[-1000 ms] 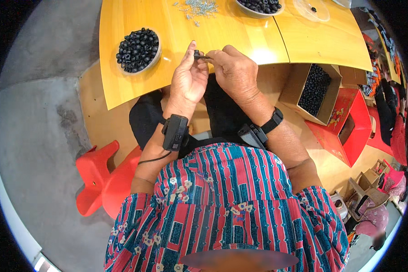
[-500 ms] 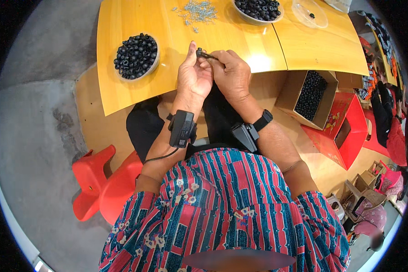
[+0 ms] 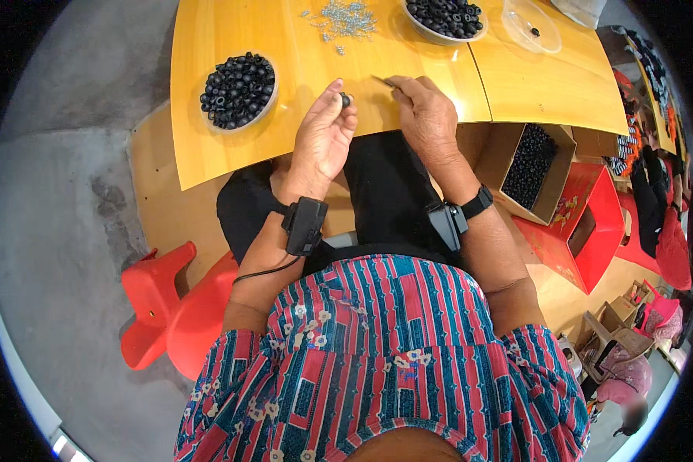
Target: The person trims and assembles black plastic cord lock components by inserting small metal pins into them by hand and using small snips.
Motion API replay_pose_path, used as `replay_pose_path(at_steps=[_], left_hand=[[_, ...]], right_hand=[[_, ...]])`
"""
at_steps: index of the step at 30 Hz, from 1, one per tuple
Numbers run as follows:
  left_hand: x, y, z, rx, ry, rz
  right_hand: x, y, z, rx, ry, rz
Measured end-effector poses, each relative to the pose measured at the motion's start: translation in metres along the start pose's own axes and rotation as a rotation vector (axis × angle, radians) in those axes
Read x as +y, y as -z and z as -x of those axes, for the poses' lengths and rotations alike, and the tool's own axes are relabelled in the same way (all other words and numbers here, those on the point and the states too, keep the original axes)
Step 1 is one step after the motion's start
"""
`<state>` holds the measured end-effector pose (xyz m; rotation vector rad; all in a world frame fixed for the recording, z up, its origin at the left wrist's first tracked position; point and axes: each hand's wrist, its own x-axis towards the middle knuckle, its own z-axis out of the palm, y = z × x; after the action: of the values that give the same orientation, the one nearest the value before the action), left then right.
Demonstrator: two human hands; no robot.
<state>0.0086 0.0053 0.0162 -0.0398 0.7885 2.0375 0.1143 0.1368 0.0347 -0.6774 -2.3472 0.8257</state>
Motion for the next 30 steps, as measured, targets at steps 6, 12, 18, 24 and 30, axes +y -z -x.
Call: replay_pose_path(at_steps=[6,12,18,24,30], left_hand=[[-0.007,0.01,0.012,-0.013,-0.078,-0.096],[-0.009,0.005,0.025,-0.023,0.0,-0.232],[-0.014,-0.002,0.044,-0.061,0.099,-0.014],[0.006,-0.037,0.055,-0.268,0.139,-0.121],[0.014,-0.015,0.075,-0.254,0.218,-0.265]], right_hand=[[0.014,-0.019,-0.004,0.007,0.244,0.397],[-0.029,-0.01,0.018,-0.048,0.174,-0.289],[-0.02,0.0,0.016,-0.325,0.177,-0.765],[-0.018,0.047,-0.007,-0.031,0.183,-0.619],[0.076,0.127,-0.102,0.638,0.04,-0.098]])
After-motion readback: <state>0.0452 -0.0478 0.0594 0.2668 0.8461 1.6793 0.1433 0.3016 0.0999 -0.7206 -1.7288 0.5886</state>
